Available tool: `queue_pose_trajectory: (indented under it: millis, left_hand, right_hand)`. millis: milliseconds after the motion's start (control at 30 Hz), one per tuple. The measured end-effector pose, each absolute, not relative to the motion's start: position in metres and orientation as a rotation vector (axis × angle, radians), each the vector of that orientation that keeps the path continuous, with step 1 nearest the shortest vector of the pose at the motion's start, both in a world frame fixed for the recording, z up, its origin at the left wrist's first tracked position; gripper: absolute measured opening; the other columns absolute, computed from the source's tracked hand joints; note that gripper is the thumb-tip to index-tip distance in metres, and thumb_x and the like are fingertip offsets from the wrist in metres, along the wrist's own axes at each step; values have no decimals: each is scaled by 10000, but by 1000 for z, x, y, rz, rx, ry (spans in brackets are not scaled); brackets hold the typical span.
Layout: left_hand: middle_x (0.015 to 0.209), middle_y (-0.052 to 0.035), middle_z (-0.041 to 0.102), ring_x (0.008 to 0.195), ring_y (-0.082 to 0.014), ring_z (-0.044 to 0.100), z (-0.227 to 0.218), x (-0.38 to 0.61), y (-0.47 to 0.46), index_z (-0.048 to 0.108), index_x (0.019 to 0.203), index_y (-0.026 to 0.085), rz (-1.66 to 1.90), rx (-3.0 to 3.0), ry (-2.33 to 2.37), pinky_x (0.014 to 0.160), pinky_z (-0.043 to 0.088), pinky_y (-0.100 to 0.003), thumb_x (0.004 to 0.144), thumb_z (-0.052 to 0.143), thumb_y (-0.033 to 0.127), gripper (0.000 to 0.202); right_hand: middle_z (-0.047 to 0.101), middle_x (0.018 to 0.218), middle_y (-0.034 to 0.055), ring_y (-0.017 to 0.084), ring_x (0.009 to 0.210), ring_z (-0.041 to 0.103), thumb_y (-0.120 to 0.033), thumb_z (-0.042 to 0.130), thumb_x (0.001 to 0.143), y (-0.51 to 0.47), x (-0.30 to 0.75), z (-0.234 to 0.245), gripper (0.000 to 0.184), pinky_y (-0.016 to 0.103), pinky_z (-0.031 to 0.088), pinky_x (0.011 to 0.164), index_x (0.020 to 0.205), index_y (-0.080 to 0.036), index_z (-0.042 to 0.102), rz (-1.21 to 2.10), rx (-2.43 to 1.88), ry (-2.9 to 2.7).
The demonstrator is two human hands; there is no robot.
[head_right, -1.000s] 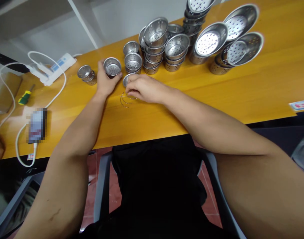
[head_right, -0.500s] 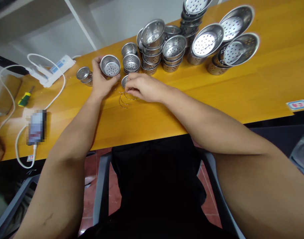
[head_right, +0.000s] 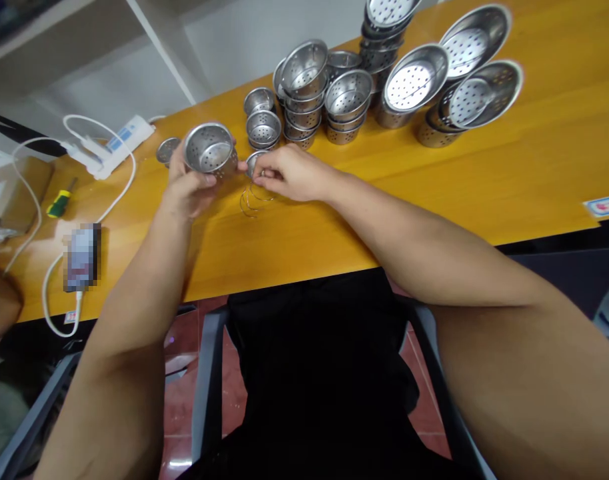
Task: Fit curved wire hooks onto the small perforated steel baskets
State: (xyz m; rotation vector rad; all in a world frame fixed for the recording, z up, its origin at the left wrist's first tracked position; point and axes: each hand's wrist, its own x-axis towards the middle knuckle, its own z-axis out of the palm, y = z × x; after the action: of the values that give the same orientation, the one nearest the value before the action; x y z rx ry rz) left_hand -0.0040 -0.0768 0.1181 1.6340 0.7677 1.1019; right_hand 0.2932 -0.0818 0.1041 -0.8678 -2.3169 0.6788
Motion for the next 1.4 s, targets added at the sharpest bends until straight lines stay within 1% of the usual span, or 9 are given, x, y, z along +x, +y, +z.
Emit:
queue_pose_trajectory:
  millis: [100, 167, 300, 433, 567, 667, 833, 967, 1400]
  left_hand:
    - [1574, -119, 856, 1649, -511, 842, 102, 2, -89, 720, 1631, 424, 1036, 1722, 912, 1381, 724, -779, 816, 1025, 931, 1007]
    - [1640, -126, 823, 1688, -527, 814, 93, 3, -91, 673, 1711, 443, 1027, 1742, 1006, 1384, 718, -795, 887, 1063, 855, 1000]
    - [1761, -107, 769, 1676, -541, 813, 80, 3, -92, 693, 1681, 477, 997, 1720, 981, 1275, 792, -737, 830, 1165, 767, 1015]
    - [1772, -106, 780, 1472, -465, 909, 65, 3, -92, 743, 1583, 434, 986, 1689, 861, 1153, 842, -687, 772, 1124, 862, 993]
    - [1548, -81, 872, 1472, -428, 908, 49, 1, -83, 761, 1527, 401, 1103, 1701, 910, 1246, 809, -680, 744, 1105, 889, 985]
    - [1547, -86, 889, 1497, -448, 895, 46, -4, -77, 789, 1507, 379, 1092, 1735, 894, 1302, 780, -684, 657, 1119, 944, 1073]
    - [1484, -114, 911, 1391, -458, 912, 56, -9, -79, 840, 1490, 339, 944, 1807, 828, 1216, 796, -676, 616, 1136, 967, 1116]
    - [1483, -116, 909, 1382, -449, 906, 57, -8, -80, 854, 1493, 334, 952, 1807, 805, 1211, 797, -664, 618, 1129, 965, 1113]
    - [1542, -112, 851, 1422, -422, 882, 42, -5, -78, 758, 1533, 377, 971, 1726, 806, 1210, 798, -649, 657, 1113, 915, 1088]
  right_hand:
    - [800, 1001, 78, 328, 959, 721, -620, 688, 1303, -83, 293, 106, 393, 495, 639, 946, 1282, -270, 865, 619, -1043, -2208]
    - [803, 1005, 97, 373, 1002, 728, -751, 623, 1310, -81, 293, 106, 519, 539, 656, 947, 1357, -293, 863, 580, -1129, -2088]
    - [829, 1028, 123, 359, 986, 707, -851, 633, 1283, -71, 296, 101, 582, 536, 623, 917, 1338, -309, 835, 589, -1111, -1852]
    - [834, 1063, 134, 307, 924, 699, -758, 722, 1272, -68, 293, 96, 495, 515, 607, 903, 1203, -276, 812, 627, -1025, -1827]
    - [872, 1195, 153, 361, 1039, 773, -683, 612, 1335, -76, 291, 102, 478, 554, 682, 983, 1271, -279, 859, 568, -1084, -1996]
    - [881, 1273, 168, 390, 1104, 790, -674, 652, 1319, -77, 293, 106, 461, 575, 714, 1013, 1329, -295, 914, 547, -1116, -2117]
    - [901, 1230, 137, 371, 1114, 815, -707, 696, 1302, -75, 291, 103, 464, 548, 733, 1007, 1362, -301, 913, 696, -1000, -2102]
    - [904, 1143, 119, 329, 1011, 808, -693, 782, 1260, -73, 289, 98, 415, 510, 736, 941, 1250, -288, 873, 835, -903, -2041]
    - [856, 1035, 65, 237, 729, 753, -343, 891, 1138, -68, 292, 96, 155, 439, 720, 714, 1195, -264, 771, 1130, -896, -1976]
